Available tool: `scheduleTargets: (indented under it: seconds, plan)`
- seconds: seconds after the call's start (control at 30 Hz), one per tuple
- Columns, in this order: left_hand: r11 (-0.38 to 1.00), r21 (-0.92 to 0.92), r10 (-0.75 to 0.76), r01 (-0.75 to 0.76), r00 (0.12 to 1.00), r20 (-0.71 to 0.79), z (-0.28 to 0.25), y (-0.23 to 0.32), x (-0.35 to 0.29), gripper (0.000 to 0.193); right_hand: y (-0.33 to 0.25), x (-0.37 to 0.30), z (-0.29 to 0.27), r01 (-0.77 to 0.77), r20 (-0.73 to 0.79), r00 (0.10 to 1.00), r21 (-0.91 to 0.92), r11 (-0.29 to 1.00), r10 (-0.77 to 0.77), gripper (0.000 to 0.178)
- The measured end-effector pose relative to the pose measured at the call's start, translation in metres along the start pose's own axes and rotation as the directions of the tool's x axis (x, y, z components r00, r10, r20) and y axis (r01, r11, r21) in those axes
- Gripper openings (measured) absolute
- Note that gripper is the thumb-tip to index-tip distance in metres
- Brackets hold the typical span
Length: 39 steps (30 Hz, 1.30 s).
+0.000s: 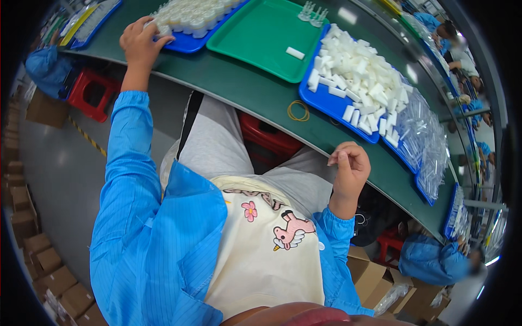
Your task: Assembling small white plastic components into clear plastic tubes and organizing them.
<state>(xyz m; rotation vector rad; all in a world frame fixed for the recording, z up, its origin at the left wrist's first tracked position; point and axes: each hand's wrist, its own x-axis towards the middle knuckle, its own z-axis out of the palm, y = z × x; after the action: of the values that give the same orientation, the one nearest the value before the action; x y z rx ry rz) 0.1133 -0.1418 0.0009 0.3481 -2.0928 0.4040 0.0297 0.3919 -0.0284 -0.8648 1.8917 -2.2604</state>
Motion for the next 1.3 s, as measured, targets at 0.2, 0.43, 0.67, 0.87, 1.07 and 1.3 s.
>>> scheduleTargets:
  seconds: [0.2, 0.43, 0.67, 0.87, 1.07, 1.3]
  plan:
    - [0.992, 0.122, 0.031, -0.022, 0.997, -0.077, -0.016, 0.019, 0.019, 0.037, -0.021, 0.043, -0.009, 0.032, 0.039, 0.999, -0.229, 0.973, -0.023, 0.003]
    - [0.904, -0.400, 0.097, -0.153, 0.983, -0.156, 0.007, 0.116, 0.080, 0.021, -0.024, 0.157, -0.015, 0.528, 0.383, 0.831, -0.770, 0.357, -0.403, 0.023]
    - [0.800, -0.564, 0.100, 0.203, 0.883, 0.459, 0.130, 0.191, 0.117, 0.062, 0.017, 0.190, 0.007, 0.523, 0.479, 0.813, -0.850, 0.055, -0.331, 0.032]
    - [0.547, -0.627, 0.143, 0.554, 0.676, 0.723, 0.196, 0.236, 0.146, 0.074, 0.023, 0.183, 0.007, 0.421, 0.383, 0.859, -0.906, 0.043, -0.339, 0.011]
    - [0.605, -0.678, 0.105, 0.419, 0.801, 0.589, 0.231, 0.250, 0.146, 0.043, 0.018, 0.187, 0.007, 0.421, 0.352, 0.856, -0.900, 0.115, -0.379, 0.010]
    - [0.404, -0.743, 0.211, 0.534, 0.736, 0.644, 0.262, 0.209, 0.136, 0.014, 0.016, 0.191, 0.009, 0.470, 0.380, 0.841, -0.865, 0.172, -0.386, 0.014]
